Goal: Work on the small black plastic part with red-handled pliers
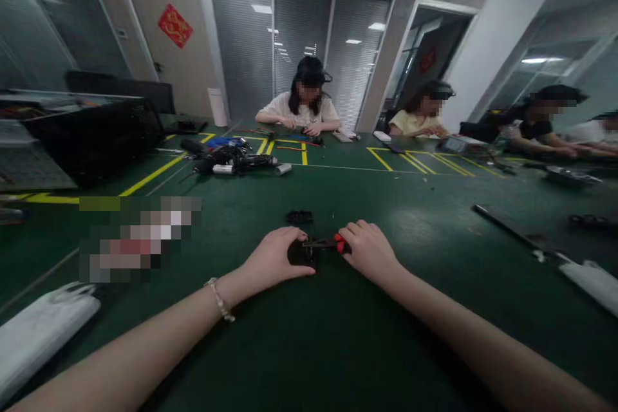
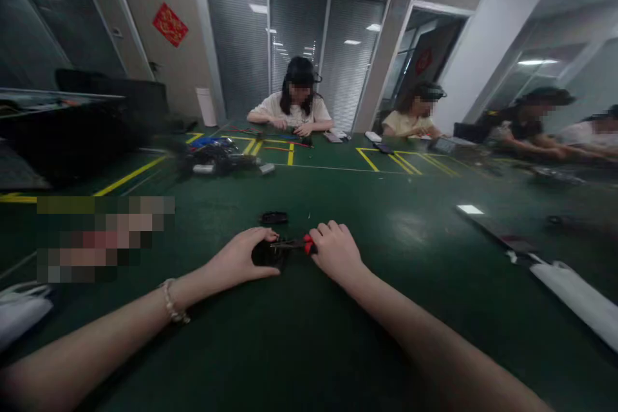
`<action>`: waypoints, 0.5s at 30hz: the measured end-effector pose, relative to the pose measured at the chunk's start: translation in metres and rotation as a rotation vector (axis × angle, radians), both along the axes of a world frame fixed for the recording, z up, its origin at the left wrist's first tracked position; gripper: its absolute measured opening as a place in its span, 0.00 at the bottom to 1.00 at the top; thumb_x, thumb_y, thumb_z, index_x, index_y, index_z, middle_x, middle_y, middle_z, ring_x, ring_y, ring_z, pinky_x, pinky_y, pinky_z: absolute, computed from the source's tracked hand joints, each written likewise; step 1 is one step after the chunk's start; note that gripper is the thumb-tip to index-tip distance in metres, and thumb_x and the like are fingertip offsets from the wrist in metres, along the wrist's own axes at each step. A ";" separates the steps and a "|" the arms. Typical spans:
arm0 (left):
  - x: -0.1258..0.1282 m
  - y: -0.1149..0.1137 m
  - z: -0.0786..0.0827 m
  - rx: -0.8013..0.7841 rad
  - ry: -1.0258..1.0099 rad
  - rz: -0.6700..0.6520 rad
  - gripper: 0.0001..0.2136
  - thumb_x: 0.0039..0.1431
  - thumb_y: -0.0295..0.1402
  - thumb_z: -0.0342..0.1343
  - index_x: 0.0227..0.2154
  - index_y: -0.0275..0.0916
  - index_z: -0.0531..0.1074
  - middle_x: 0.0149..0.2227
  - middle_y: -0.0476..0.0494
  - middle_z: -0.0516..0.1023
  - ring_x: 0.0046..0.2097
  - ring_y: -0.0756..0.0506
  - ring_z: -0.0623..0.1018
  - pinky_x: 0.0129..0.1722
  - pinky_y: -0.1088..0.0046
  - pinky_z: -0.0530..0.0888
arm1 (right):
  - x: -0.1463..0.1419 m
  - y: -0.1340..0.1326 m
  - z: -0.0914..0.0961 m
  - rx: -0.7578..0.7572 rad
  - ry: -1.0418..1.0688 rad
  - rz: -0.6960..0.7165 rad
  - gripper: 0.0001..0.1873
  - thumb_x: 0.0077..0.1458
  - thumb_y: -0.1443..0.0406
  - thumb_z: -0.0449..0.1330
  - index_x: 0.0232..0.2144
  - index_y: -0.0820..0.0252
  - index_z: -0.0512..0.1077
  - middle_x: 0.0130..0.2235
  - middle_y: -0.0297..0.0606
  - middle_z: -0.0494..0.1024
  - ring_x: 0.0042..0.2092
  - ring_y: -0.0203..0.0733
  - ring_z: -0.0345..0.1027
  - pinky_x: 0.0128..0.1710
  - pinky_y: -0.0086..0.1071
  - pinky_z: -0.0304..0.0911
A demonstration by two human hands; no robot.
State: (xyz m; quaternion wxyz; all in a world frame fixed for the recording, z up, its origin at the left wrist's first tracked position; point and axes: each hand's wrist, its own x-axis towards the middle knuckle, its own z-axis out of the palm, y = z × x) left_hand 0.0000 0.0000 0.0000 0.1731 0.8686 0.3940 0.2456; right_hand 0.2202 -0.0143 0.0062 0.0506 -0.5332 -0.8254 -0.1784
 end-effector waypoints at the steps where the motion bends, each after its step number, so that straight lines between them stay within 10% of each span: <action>1: 0.000 -0.001 0.000 0.000 -0.001 0.005 0.23 0.40 0.46 0.60 0.39 0.40 0.65 0.42 0.45 0.70 0.44 0.41 0.70 0.45 0.64 0.65 | 0.000 -0.001 0.000 0.006 0.000 -0.006 0.13 0.43 0.65 0.57 0.35 0.59 0.68 0.35 0.39 0.71 0.38 0.44 0.59 0.35 0.35 0.52; 15: 0.003 -0.004 0.003 -0.036 0.002 0.045 0.26 0.38 0.47 0.61 0.40 0.40 0.66 0.41 0.45 0.71 0.43 0.41 0.71 0.42 0.64 0.67 | 0.000 -0.008 0.006 0.124 -0.069 0.029 0.17 0.41 0.64 0.59 0.38 0.61 0.67 0.37 0.42 0.70 0.39 0.46 0.58 0.37 0.37 0.51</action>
